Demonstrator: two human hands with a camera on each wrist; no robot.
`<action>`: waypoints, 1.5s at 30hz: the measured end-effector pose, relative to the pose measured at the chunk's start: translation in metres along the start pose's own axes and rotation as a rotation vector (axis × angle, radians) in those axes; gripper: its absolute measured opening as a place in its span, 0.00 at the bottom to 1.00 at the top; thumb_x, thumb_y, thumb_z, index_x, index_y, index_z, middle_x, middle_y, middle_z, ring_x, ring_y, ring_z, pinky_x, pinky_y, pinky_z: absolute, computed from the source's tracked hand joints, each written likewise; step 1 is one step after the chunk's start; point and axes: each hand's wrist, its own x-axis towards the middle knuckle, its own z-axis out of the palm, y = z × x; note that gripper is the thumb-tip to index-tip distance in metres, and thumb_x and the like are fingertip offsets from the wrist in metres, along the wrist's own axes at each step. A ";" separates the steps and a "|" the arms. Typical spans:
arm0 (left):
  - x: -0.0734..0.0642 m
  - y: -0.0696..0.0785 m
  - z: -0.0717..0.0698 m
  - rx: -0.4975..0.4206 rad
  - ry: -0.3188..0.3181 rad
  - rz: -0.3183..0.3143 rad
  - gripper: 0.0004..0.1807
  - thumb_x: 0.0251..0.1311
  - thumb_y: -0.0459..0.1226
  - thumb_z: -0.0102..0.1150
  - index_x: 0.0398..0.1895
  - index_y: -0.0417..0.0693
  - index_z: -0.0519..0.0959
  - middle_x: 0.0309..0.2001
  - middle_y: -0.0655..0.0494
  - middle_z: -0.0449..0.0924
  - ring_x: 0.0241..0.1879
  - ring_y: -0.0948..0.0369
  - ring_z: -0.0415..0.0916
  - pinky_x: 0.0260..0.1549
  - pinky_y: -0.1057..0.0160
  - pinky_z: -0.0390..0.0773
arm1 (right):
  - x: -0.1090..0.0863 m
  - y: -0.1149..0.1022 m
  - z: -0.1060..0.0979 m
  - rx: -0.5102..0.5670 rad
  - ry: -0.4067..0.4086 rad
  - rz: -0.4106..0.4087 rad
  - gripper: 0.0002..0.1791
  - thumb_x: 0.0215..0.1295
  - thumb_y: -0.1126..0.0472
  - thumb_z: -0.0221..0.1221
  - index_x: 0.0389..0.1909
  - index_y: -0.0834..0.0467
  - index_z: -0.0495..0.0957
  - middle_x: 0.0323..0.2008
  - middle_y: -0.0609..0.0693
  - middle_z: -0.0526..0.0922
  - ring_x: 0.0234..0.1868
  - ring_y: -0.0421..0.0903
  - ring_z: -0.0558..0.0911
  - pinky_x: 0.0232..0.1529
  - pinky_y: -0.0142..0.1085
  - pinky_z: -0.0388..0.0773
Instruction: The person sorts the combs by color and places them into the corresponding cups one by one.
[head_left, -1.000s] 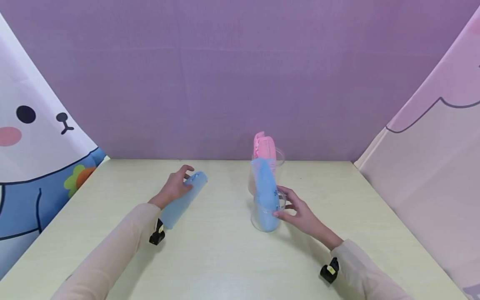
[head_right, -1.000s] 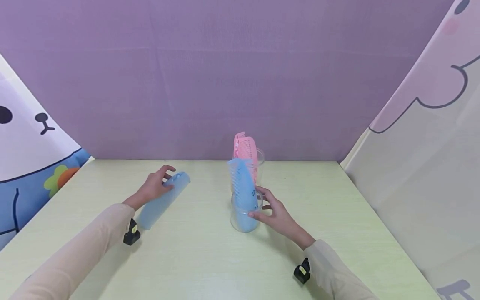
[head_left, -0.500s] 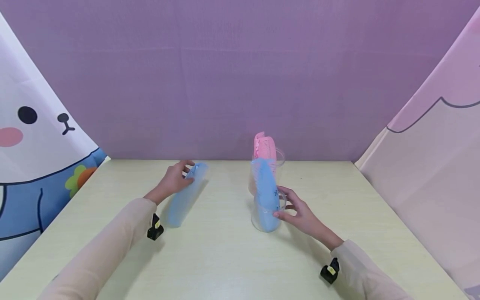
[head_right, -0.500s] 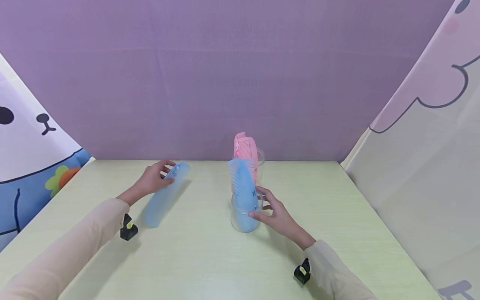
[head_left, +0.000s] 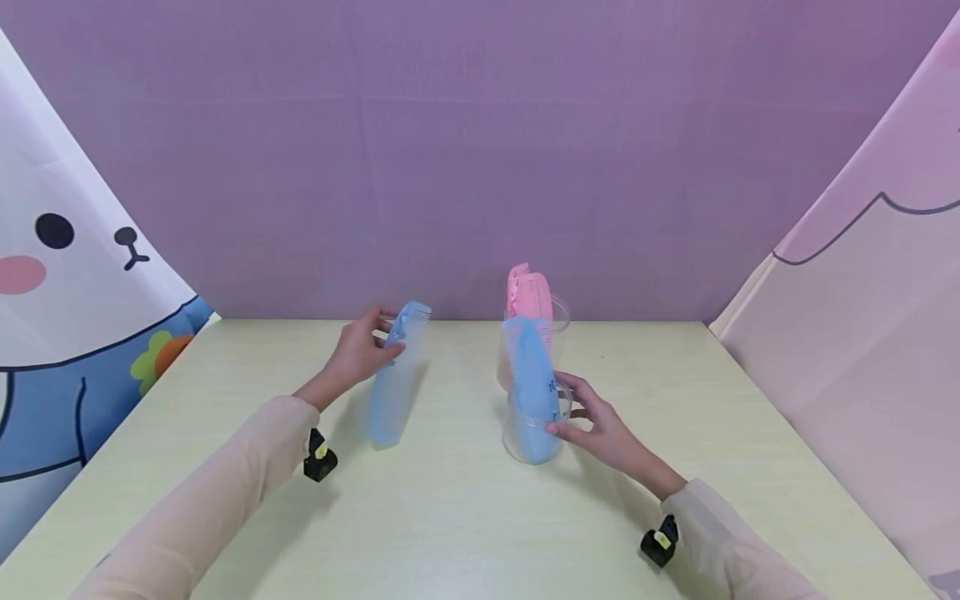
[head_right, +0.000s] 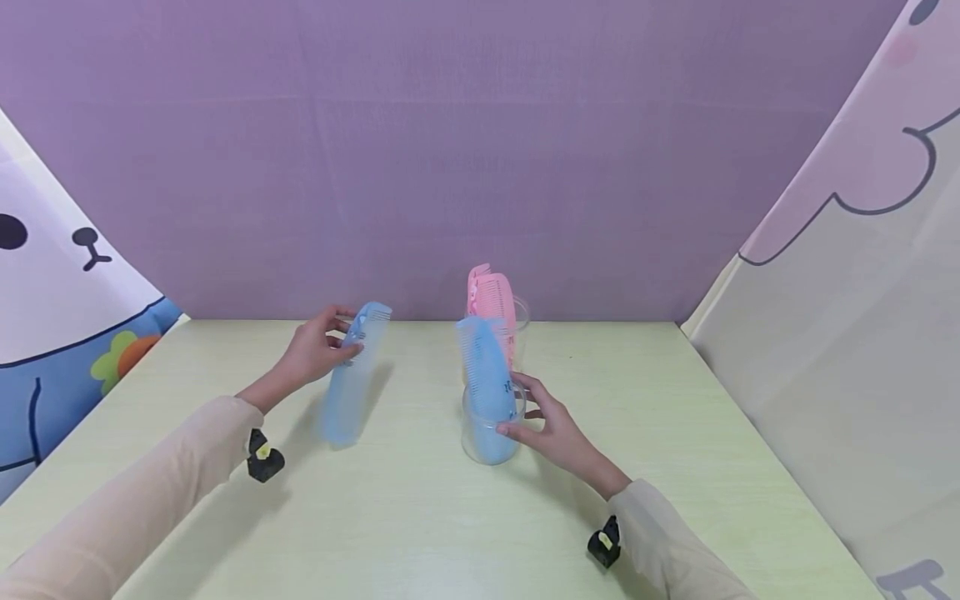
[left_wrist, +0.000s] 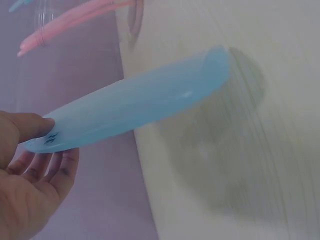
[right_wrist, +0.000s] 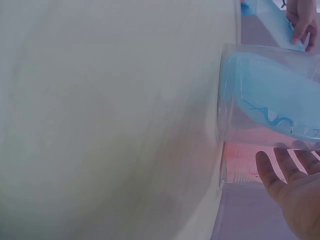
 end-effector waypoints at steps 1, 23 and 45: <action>0.000 0.003 0.001 -0.017 0.007 0.002 0.27 0.53 0.29 0.59 0.57 0.38 0.63 0.47 0.35 0.75 0.39 0.45 0.79 0.36 0.54 0.81 | 0.000 0.000 0.000 0.001 0.000 -0.002 0.37 0.56 0.63 0.62 0.66 0.55 0.56 0.61 0.55 0.67 0.58 0.54 0.69 0.49 0.46 0.75; -0.005 0.058 0.021 -0.366 0.209 0.133 0.27 0.52 0.26 0.60 0.55 0.39 0.62 0.48 0.41 0.74 0.40 0.49 0.77 0.41 0.56 0.80 | -0.001 0.000 0.000 0.002 0.000 -0.006 0.36 0.57 0.63 0.61 0.66 0.54 0.56 0.61 0.55 0.67 0.58 0.55 0.69 0.49 0.45 0.74; -0.012 0.105 0.036 -0.606 0.302 0.310 0.26 0.52 0.24 0.59 0.53 0.37 0.61 0.44 0.44 0.71 0.36 0.61 0.76 0.37 0.67 0.80 | -0.001 0.000 0.001 0.005 0.006 -0.008 0.36 0.57 0.63 0.61 0.66 0.54 0.56 0.61 0.55 0.67 0.59 0.55 0.69 0.49 0.44 0.75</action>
